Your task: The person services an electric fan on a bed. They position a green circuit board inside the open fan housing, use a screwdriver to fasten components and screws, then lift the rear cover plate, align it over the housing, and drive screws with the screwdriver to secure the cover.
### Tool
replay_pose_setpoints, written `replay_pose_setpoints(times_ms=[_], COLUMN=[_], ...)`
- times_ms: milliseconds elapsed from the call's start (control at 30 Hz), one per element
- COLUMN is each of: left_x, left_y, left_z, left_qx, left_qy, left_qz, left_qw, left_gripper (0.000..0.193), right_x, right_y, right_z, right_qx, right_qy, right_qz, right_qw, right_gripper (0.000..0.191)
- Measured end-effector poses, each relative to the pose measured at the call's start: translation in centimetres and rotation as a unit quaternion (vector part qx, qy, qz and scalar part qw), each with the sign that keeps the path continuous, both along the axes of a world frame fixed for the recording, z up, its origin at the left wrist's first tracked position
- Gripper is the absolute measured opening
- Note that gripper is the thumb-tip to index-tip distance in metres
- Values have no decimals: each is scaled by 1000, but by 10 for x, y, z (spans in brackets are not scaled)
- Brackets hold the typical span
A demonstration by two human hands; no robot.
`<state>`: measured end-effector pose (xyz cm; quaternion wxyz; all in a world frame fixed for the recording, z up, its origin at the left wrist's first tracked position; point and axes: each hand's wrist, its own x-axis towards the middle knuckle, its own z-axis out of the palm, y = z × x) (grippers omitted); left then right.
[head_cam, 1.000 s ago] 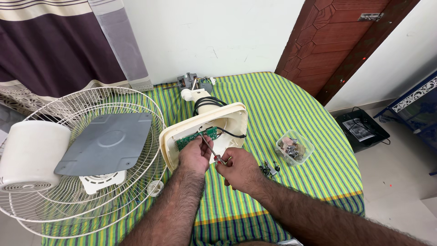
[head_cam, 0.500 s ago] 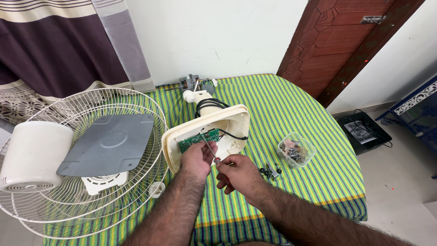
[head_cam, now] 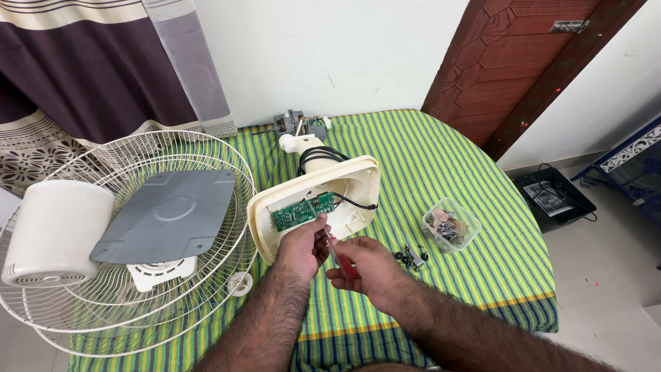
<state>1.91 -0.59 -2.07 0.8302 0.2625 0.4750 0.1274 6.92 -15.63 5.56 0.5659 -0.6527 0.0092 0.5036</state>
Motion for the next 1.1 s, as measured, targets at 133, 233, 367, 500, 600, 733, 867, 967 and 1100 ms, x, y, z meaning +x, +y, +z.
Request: replay_pose_setpoints(times_ms=[133, 233, 367, 500, 600, 733, 867, 967, 1100], left_x=[4, 1, -7, -18, -31, -37, -32, -28, -25], left_y=[-2, 0, 2, 2, 5, 3, -5, -16, -24], left_z=[-3, 0, 6, 12, 16, 15, 14, 17, 27], left_qx=[-3, -9, -57, -95, -72, -40, 18, 76, 126], left_qy=[-21, -15, -75, -128, -162, -201, -147, -68, 26], left_qz=[27, 3, -38, -85, -176, -189, -134, -112, -82], left_qw=[999, 1000, 995, 984, 968, 960, 980, 988, 988], left_gripper=[23, 27, 33, 29, 27, 29, 24, 25, 34], right_x=[-5, -5, -4, -3, -2, -4, -9, -12, -15], right_y=[0, -1, -2, -1, -2, 0, -1, -2, -5], right_z=[2, 5, 8, 5, 0, -1, 6, 10, 10], right_qx=[-10, -9, -14, 3, 77, 91, -3, -70, -64], right_qy=[-25, -32, -16, 27, 61, 76, 28, -96, -230], right_qz=[3, -1, -26, -54, -31, -29, -43, -13, 48], right_qw=[1000, 999, 999, 998, 995, 993, 999, 993, 970], right_gripper=[36, 38, 36, 28, 28, 29, 32, 38, 43])
